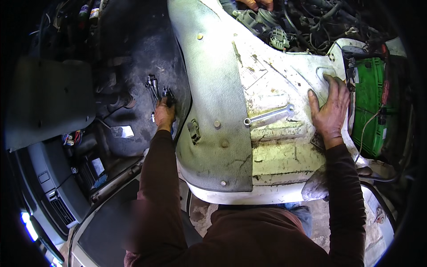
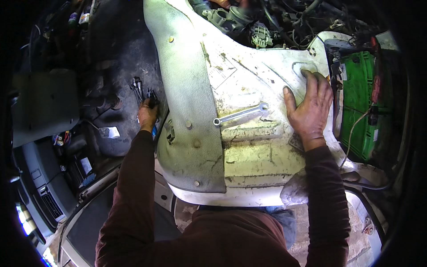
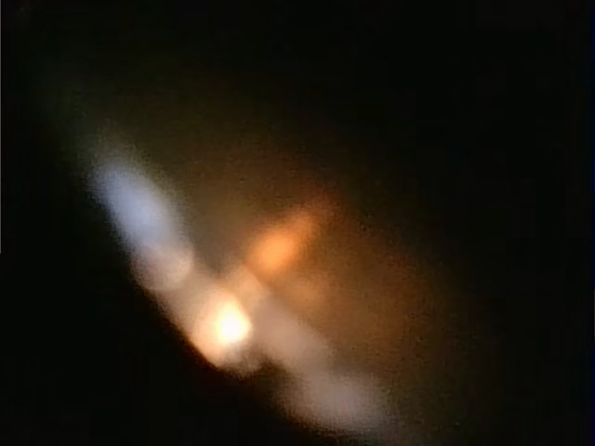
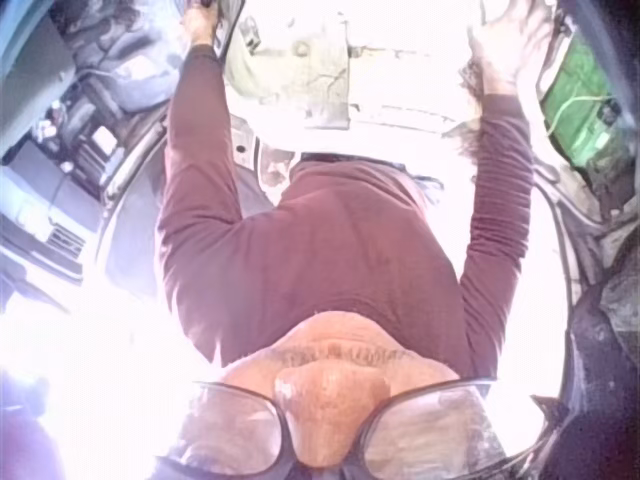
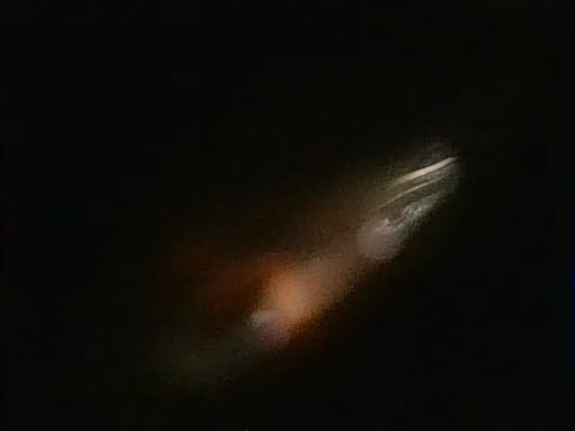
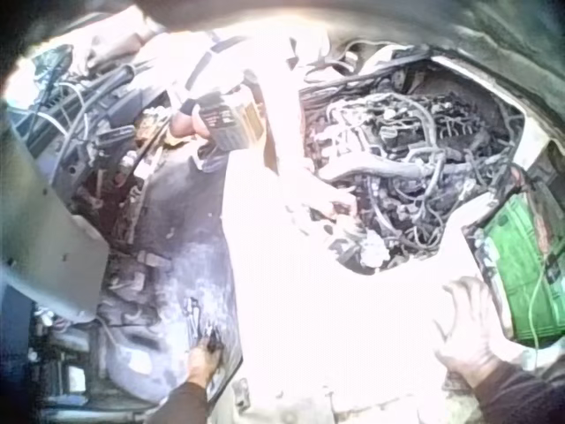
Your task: The person works inside a car's engine bay, using a wrench to tighten bolts on a component near the engine block. The person's hands are visible manipulating the tool and engine parts throughout the clip.
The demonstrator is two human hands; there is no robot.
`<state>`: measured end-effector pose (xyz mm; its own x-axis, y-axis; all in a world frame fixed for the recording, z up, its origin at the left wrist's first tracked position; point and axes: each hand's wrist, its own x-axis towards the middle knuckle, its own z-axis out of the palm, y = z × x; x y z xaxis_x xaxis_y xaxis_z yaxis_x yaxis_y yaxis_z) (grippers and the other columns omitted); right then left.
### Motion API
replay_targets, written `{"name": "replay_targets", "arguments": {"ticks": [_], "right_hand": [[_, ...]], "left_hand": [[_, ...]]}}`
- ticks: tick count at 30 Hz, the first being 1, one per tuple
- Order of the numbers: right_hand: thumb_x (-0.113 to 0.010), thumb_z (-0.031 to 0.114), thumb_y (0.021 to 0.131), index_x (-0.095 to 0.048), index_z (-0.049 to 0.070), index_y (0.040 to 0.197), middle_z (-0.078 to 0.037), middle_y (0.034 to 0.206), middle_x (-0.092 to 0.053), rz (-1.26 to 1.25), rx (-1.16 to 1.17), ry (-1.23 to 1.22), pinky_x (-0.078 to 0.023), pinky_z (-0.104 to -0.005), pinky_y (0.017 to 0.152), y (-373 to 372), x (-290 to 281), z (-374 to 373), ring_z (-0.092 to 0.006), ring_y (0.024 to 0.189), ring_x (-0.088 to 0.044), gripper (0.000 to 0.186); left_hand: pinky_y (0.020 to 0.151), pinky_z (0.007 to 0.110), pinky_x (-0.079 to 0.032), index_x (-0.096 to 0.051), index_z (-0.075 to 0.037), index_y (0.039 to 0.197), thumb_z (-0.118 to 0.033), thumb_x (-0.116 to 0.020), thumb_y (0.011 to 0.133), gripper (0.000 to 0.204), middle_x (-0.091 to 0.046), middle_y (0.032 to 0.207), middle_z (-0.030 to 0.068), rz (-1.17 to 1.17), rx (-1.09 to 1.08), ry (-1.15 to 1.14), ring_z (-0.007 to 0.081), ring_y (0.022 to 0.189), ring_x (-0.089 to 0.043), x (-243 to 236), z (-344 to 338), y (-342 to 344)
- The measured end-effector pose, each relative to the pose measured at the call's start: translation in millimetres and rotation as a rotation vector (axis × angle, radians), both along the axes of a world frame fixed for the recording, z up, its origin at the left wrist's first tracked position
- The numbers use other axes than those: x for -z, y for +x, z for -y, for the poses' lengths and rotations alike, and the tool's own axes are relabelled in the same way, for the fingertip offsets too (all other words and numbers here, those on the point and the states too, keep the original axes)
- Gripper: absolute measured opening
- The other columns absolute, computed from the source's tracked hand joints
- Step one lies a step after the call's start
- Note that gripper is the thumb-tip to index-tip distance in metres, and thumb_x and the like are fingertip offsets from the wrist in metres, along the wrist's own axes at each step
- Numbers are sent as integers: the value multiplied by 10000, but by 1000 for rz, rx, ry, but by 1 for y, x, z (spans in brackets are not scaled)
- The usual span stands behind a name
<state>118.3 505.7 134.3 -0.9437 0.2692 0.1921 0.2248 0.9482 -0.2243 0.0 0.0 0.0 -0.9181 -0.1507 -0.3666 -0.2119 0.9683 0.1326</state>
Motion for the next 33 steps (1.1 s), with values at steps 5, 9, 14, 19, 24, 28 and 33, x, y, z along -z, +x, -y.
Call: {"name": "replay_targets", "arguments": {"ticks": [5,9,14,19,24,28,33], "right_hand": [[-691,373,810,-480,89,1314,-182,1285,-450,-15,5,-1,-294,-479,1066,0,4,7,-363,1222,-399,615],[-697,364,806,-482,88,1312,-180,1282,-451,-16,3,-8,-293,-479,1068,-1,3,6,-363,1218,-403,615],[-697,369,806,-484,92,1312,-181,1278,-458,-15,3,-3,-293,-480,1070,-1,0,5,-363,1222,-402,615],[-692,379,807,-485,96,1312,-179,1280,-461,-16,9,20,-291,-479,1072,-1,3,3,-362,1224,-403,615],[-691,380,807,-486,99,1312,-176,1282,-461,-14,7,29,-292,-478,1071,-1,1,0,-359,1227,-404,614],[-692,378,806,-488,100,1310,-175,1281,-462,-23,-8,11,-292,-477,1069,-3,0,2,-358,1225,-405,611],[-692,381,804,-494,101,1305,-175,1281,-462,-19,10,19,-291,-485,1069,0,1,-2,-363,1223,-404,608]], "left_hand": [[1004,430,-446,-557,-84,1230,-250,-701,801,482,-547,1277,192,-127,99,-45,378,1187,-531,3,16,-7],[992,432,-452,-584,-76,1206,-216,-713,787,460,-547,1270,193,-62,71,-17,377,1177,-538,6,24,-12],[941,412,-483,-656,-70,1131,-226,-724,770,400,-596,1219,175,-39,-104,244,355,1116,-587,9,35,-5],[912,383,-501,-686,-92,1113,-254,-698,791,361,-670,1111,172,-118,-34,100,339,1043,-640,21,29,-10],[884,388,-509,-713,-81,1060,-244,-681,812,299,-698,1047,172,-73,-38,169,341,987,-663,20,34,-20],[819,353,-526,-707,-15,1046,-207,-672,836,287,-720,982,137,-94,-210,464,279,884,-684,9,64,-30],[637,220,-478,-690,-10,1088,-70,-666,875,222,-700,850,31,-47,-617,1046,95,709,-608,-62,-11,-40]]}}
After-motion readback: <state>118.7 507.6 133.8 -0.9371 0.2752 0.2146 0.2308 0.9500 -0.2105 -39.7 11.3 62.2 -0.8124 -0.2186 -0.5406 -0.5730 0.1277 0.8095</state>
